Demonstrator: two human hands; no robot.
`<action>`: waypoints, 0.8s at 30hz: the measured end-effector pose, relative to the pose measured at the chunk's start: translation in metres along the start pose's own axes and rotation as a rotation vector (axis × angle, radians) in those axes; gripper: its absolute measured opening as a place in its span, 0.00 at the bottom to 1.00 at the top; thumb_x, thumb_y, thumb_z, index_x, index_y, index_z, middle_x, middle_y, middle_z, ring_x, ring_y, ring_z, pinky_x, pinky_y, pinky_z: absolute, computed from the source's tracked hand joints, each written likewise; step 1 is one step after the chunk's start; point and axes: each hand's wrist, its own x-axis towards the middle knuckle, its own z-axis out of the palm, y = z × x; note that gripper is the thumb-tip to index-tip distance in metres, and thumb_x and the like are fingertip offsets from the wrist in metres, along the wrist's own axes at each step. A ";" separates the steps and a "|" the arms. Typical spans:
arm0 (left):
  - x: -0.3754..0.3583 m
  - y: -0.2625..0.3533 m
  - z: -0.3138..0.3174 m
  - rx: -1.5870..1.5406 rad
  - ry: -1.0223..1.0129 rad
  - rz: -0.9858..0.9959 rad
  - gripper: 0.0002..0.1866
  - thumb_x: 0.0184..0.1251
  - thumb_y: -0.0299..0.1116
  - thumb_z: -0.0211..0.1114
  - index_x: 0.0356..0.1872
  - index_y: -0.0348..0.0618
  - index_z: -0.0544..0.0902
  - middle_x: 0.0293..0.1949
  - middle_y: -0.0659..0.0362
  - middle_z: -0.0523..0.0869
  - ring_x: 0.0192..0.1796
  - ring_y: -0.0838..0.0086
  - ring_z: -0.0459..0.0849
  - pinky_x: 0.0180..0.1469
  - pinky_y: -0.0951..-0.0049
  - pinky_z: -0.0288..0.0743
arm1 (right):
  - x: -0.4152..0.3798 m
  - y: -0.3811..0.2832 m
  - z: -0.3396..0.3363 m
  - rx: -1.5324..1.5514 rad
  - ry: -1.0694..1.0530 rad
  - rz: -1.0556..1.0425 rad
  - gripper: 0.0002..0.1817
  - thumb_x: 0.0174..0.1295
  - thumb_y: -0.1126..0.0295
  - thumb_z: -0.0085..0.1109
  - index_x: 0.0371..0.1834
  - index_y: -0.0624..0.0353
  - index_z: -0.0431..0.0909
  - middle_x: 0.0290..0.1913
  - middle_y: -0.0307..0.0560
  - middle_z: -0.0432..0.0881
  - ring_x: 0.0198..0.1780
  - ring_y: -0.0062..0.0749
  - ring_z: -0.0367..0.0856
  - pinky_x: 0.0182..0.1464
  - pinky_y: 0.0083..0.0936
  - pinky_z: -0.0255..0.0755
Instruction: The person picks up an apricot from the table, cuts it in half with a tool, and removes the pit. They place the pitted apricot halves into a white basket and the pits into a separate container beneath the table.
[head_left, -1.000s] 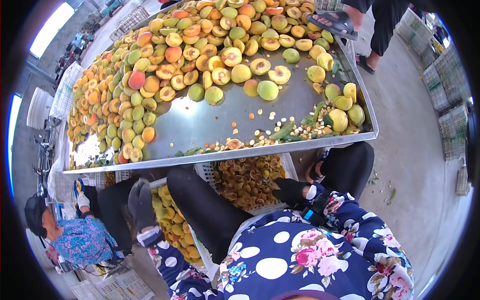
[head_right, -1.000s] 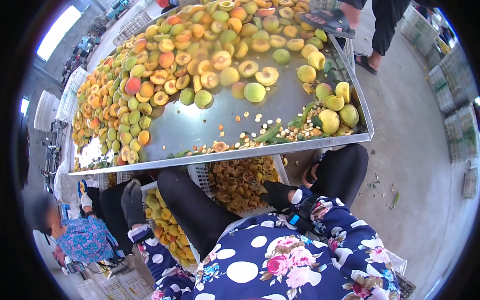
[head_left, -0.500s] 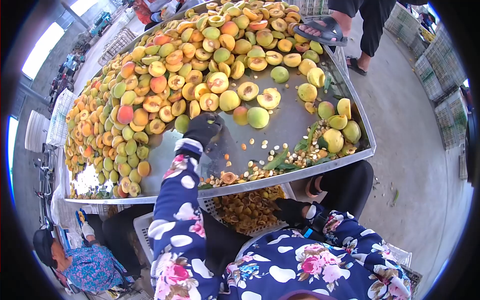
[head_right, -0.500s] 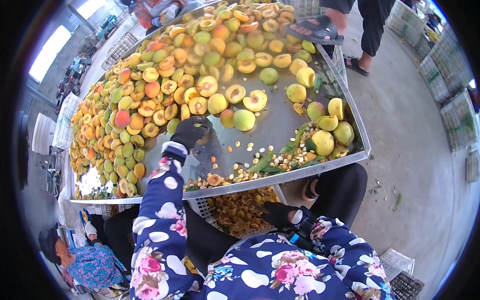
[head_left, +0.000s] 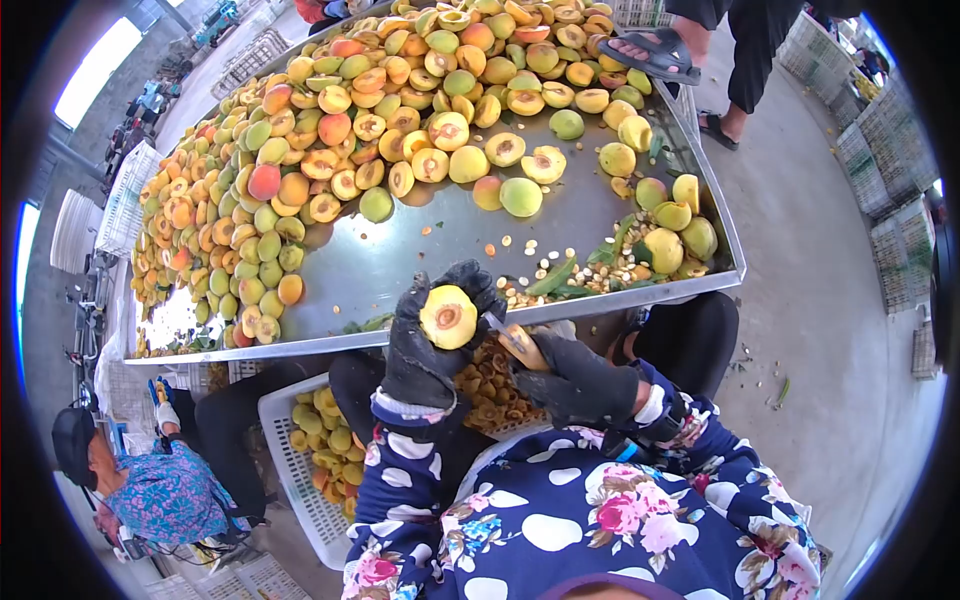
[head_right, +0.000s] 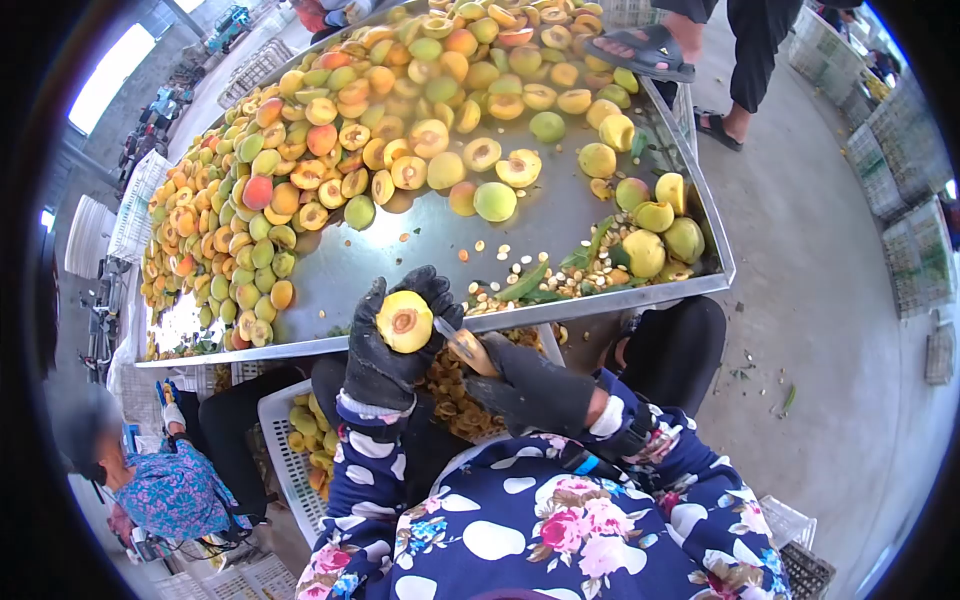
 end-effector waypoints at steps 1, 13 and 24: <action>-0.002 -0.006 -0.003 0.026 -0.047 0.038 0.28 0.66 0.48 0.45 0.56 0.32 0.68 0.51 0.45 0.75 0.54 0.55 0.74 0.60 0.53 0.65 | 0.000 -0.004 0.005 -0.037 0.040 -0.011 0.20 0.61 0.65 0.53 0.51 0.64 0.62 0.25 0.44 0.73 0.22 0.25 0.74 0.23 0.22 0.67; -0.021 -0.046 0.005 0.091 -0.054 0.297 0.25 0.69 0.41 0.41 0.55 0.28 0.67 0.50 0.44 0.75 0.52 0.56 0.76 0.57 0.56 0.70 | 0.006 0.012 0.028 -0.538 0.237 -0.347 0.28 0.57 0.70 0.53 0.60 0.66 0.57 0.37 0.69 0.74 0.38 0.59 0.75 0.38 0.41 0.69; -0.023 -0.055 -0.014 0.204 -0.062 0.415 0.24 0.69 0.43 0.45 0.53 0.32 0.71 0.49 0.47 0.77 0.49 0.58 0.77 0.55 0.59 0.72 | 0.012 0.024 0.033 -0.514 0.139 -0.228 0.23 0.55 0.70 0.54 0.50 0.72 0.60 0.28 0.65 0.75 0.30 0.57 0.77 0.31 0.42 0.68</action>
